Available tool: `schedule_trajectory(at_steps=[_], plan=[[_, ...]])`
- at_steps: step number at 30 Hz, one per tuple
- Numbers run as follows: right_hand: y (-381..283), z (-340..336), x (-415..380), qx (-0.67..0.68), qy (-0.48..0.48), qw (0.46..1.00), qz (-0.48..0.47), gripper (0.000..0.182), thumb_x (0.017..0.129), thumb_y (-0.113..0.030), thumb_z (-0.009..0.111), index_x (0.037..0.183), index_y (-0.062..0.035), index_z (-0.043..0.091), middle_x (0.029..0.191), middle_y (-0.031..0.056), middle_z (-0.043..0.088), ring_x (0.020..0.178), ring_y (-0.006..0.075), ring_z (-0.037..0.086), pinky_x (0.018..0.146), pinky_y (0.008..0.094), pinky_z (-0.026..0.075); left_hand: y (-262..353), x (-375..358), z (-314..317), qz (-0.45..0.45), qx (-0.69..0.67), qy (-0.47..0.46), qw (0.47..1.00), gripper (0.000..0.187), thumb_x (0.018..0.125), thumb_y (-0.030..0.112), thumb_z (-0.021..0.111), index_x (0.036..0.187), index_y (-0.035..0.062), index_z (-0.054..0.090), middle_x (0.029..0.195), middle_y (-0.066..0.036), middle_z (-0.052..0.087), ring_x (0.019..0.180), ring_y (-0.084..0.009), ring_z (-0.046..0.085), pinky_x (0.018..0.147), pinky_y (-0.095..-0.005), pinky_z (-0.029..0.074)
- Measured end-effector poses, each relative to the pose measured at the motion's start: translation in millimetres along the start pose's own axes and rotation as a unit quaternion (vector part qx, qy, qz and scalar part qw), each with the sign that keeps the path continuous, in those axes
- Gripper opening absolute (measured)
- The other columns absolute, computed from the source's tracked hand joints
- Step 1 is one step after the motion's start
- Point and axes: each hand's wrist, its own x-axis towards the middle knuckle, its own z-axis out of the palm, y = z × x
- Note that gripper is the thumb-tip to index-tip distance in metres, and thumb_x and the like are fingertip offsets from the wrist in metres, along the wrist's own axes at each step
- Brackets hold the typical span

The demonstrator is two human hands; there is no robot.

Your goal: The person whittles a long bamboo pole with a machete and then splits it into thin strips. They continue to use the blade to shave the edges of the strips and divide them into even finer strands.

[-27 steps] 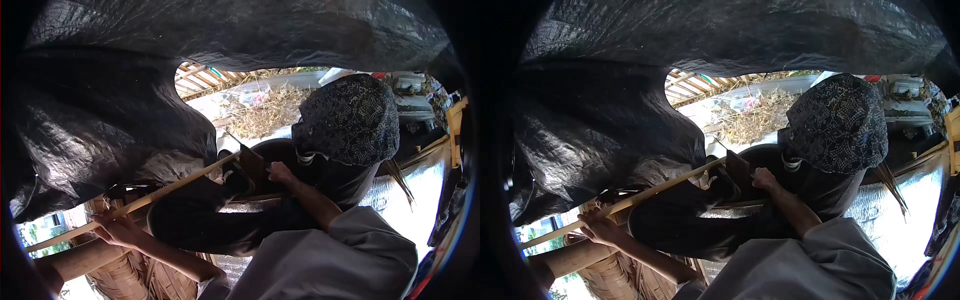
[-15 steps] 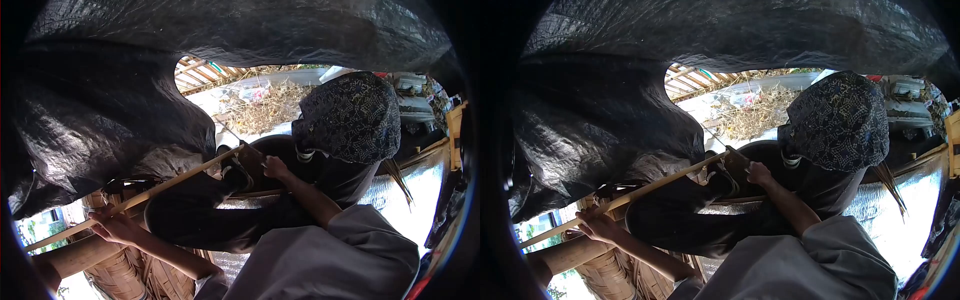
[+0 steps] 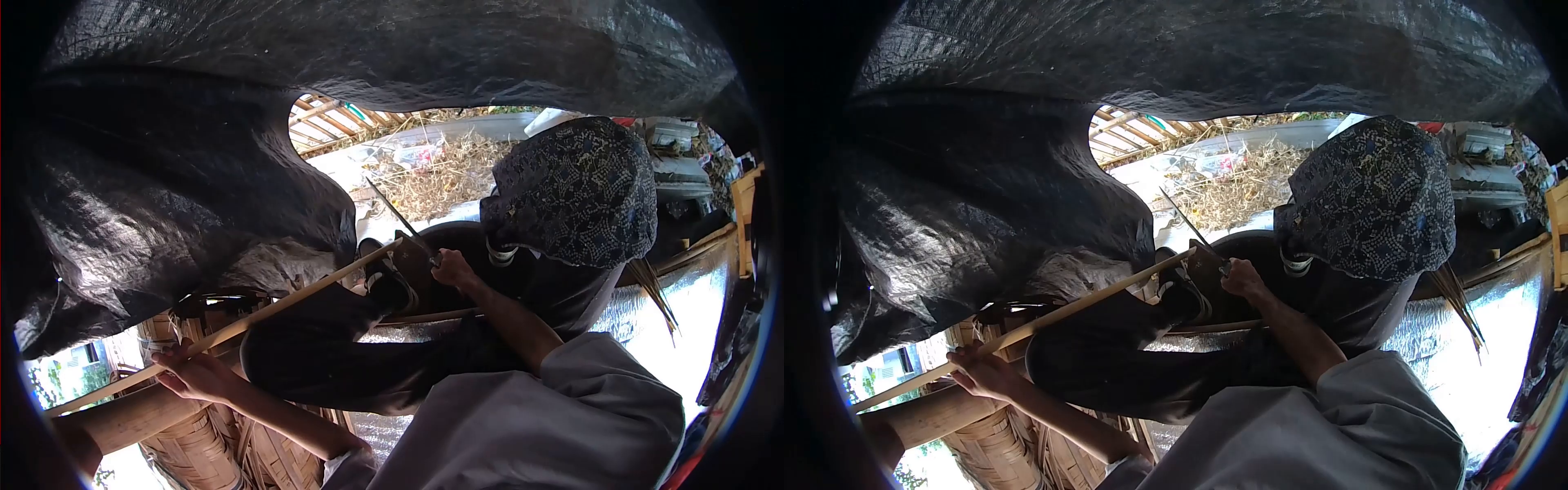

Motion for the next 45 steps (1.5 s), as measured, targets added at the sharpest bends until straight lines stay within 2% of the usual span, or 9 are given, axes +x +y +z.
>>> schedule_trajectory(at_steps=[3, 6, 8, 23, 33, 35, 42, 44, 45], plan=[[5.2, 1.7, 2.1, 0.002, 0.018, 1.0, -0.009, 0.027, 0.064, -0.023, 0.062, 0.078, 0.0, 0.058, 0.074, 0.0178, 0.062, 0.074, 0.0334, 0.062, 0.068, 0.0394, 0.051, 0.8, -1.7, 1.0, -0.002, -0.019, -0.015, 1.0, 0.014, 0.088, 0.014, 0.052, 0.088, 0.0003, 0.046, 0.072, -0.005, 0.05, 0.062, -0.0097, 0.049, 0.055, -0.0221, 0.046], [22.8, 1.5, 3.5, 0.092, -0.154, 0.979, 0.099, 0.025, 0.066, -0.025, 0.064, 0.071, -0.001, 0.059, 0.065, 0.0108, 0.06, 0.059, 0.0209, 0.061, 0.055, 0.0322, 0.05, 0.0, -1.6, 2.3, -0.003, -0.017, -0.013, 1.0, 0.014, 0.088, 0.013, 0.051, 0.089, 0.0002, 0.046, 0.072, -0.005, 0.05, 0.062, -0.0096, 0.049, 0.055, -0.0221, 0.046], [61.4, 23.6, 6.0, 0.379, -0.278, 0.882, -0.031, 0.023, 0.069, -0.026, 0.064, 0.066, -0.0037, 0.059, 0.058, 0.0047, 0.055, 0.051, 0.0109, 0.054, 0.046, 0.0257, 0.045, -0.4, -0.2, 1.5, -0.009, -0.004, 0.003, 1.0, 0.014, 0.088, 0.013, 0.051, 0.089, 0.0001, 0.046, 0.072, -0.005, 0.05, 0.062, -0.0096, 0.049, 0.055, -0.0221, 0.046], [37.6, 11.1, -8.7, 0.478, -0.288, 0.807, 0.193, 0.018, 0.073, -0.019, 0.057, 0.068, -0.0017, 0.057, 0.056, 0.0069, 0.054, 0.046, 0.0203, 0.054, 0.045, 0.032, 0.046, -6.3, 4.4, -6.2, 0.0, 0.007, 0.036, 0.999, 0.016, 0.089, 0.015, 0.051, 0.086, 0.0005, 0.045, 0.07, -0.005, 0.049, 0.062, -0.0109, 0.047, 0.055, -0.0233, 0.042], [29.1, 7.5, -16.5, 0.558, -0.325, 0.753, 0.13, 0.017, 0.075, -0.02, 0.056, 0.065, -0.0065, 0.055, 0.055, 0.0044, 0.053, 0.046, 0.0157, 0.052, 0.046, 0.0288, 0.044, -7.9, 5.3, -7.8, 0.0, 0.013, 0.036, 0.999, 0.016, 0.089, 0.015, 0.051, 0.086, 0.0006, 0.046, 0.071, -0.005, 0.049, 0.063, -0.0109, 0.048, 0.054, -0.0228, 0.042], [23.6, 5.3, -15.5, 0.517, -0.359, 0.744, 0.224, 0.017, 0.074, -0.02, 0.056, 0.063, -0.0072, 0.056, 0.053, 0.0043, 0.053, 0.046, 0.0157, 0.052, 0.047, 0.0284, 0.045, -9.4, 7.1, -10.9, 0.003, 0.013, 0.026, 1.0, 0.016, 0.088, 0.016, 0.052, 0.086, 0.0007, 0.047, 0.071, -0.005, 0.05, 0.063, -0.0107, 0.048, 0.054, -0.0228, 0.042], [9.2, 6.6, -33.0, 0.53, -0.369, 0.717, 0.262, 0.016, 0.074, -0.021, 0.057, 0.067, -0.0073, 0.055, 0.052, 0.0017, 0.049, 0.046, 0.0149, 0.051, 0.047, 0.0271, 0.044, -9.7, 7.0, -9.4, -0.009, 0.005, 0.036, 0.999, 0.017, 0.088, 0.016, 0.053, 0.086, 0.001, 0.046, 0.071, -0.005, 0.051, 0.063, -0.011, 0.048, 0.055, -0.0227, 0.043], [9.9, 8.9, -31.9, 0.646, -0.429, 0.565, 0.283, 0.019, 0.074, -0.019, 0.056, 0.058, -0.0095, 0.051, 0.049, 0.0013, 0.048, 0.041, 0.015, 0.047, 0.041, 0.0259, 0.041, -8.7, 5.7, -6.9, -0.004, 0.005, 0.039, 0.999, 0.017, 0.087, 0.016, 0.054, 0.085, 0.0011, 0.046, 0.07, -0.005, 0.051, 0.063, -0.0113, 0.049, 0.054, -0.023, 0.043], [6.6, 6.9, -33.4, 0.645, -0.429, 0.565, 0.283, 0.019, 0.074, -0.019, 0.056, 0.058, -0.0095, 0.051, 0.049, 0.0013, 0.048, 0.041, 0.015, 0.047, 0.041, 0.0259, 0.041, -8.7, 5.4, -6.2, -0.004, 0.005, 0.04, 0.999, 0.017, 0.087, 0.016, 0.054, 0.085, 0.0011, 0.046, 0.07, -0.005, 0.051, 0.063, -0.0113, 0.049, 0.054, -0.023, 0.043]])
